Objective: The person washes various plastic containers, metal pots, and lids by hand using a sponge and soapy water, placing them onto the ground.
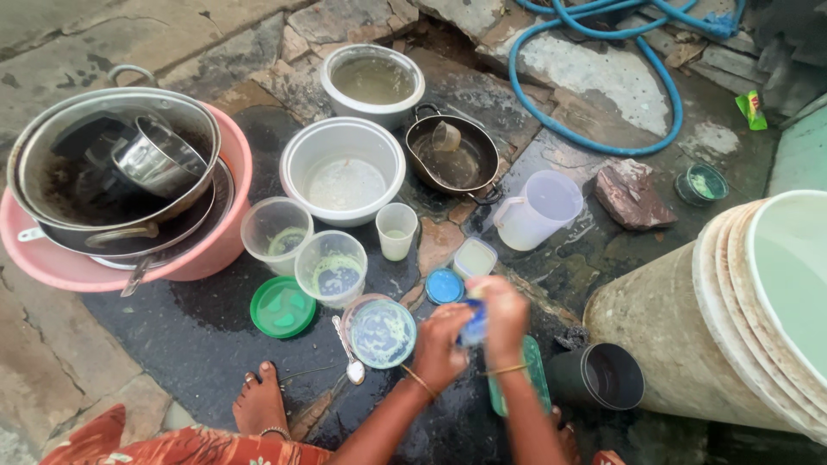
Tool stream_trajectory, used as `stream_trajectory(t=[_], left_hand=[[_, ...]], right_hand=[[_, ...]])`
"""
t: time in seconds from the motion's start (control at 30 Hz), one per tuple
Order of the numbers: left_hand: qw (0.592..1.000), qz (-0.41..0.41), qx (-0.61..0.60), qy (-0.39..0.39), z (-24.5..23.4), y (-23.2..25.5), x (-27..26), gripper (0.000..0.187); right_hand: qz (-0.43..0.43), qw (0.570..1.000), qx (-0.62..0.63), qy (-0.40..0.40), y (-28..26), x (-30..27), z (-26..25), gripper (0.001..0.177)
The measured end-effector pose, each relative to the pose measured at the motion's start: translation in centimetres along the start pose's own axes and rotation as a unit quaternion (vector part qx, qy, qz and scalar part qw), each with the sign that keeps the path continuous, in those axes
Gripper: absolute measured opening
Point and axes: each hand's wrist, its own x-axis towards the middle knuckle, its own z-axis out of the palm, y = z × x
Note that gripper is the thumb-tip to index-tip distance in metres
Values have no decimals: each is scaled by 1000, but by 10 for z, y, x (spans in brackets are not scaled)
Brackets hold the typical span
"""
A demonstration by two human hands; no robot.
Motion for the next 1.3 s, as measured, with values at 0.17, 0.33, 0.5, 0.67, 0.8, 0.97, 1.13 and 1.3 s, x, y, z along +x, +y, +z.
stream_trajectory(t=[0.17,0.33,0.5,0.67,0.8,0.97,1.13,1.3], left_hand=[[993,-28,-42,-109,-13,12,14,28],[945,-215,69,-238,-15,9,20,22],[997,67,-27,-17,-16,10,14,27],[996,-27,19,-82,-8,7,1,34],[960,-254,67,-96,-10,-10,-1,8],[992,-52,-113,-34,-17,8,7,37],[959,-224,-65,-158,-31,12,24,26],[990,-112,19,-89,-20,6,14,16]], right_hand=[[303,933,190,-29,6,15,-29,26],[-197,924,-323,-62,-48,-5,-3,21],[151,983,-28,-105,-17,17,-15,16],[242,967,40,-65,26,10,-8,32],[-127,971,-201,-26,8,-29,28,28],[347,859,320,-199,28,22,-36,32],[236,959,114,-109,-2,4,-13,35],[-224,934,-270,-63,-33,-3,0,30]])
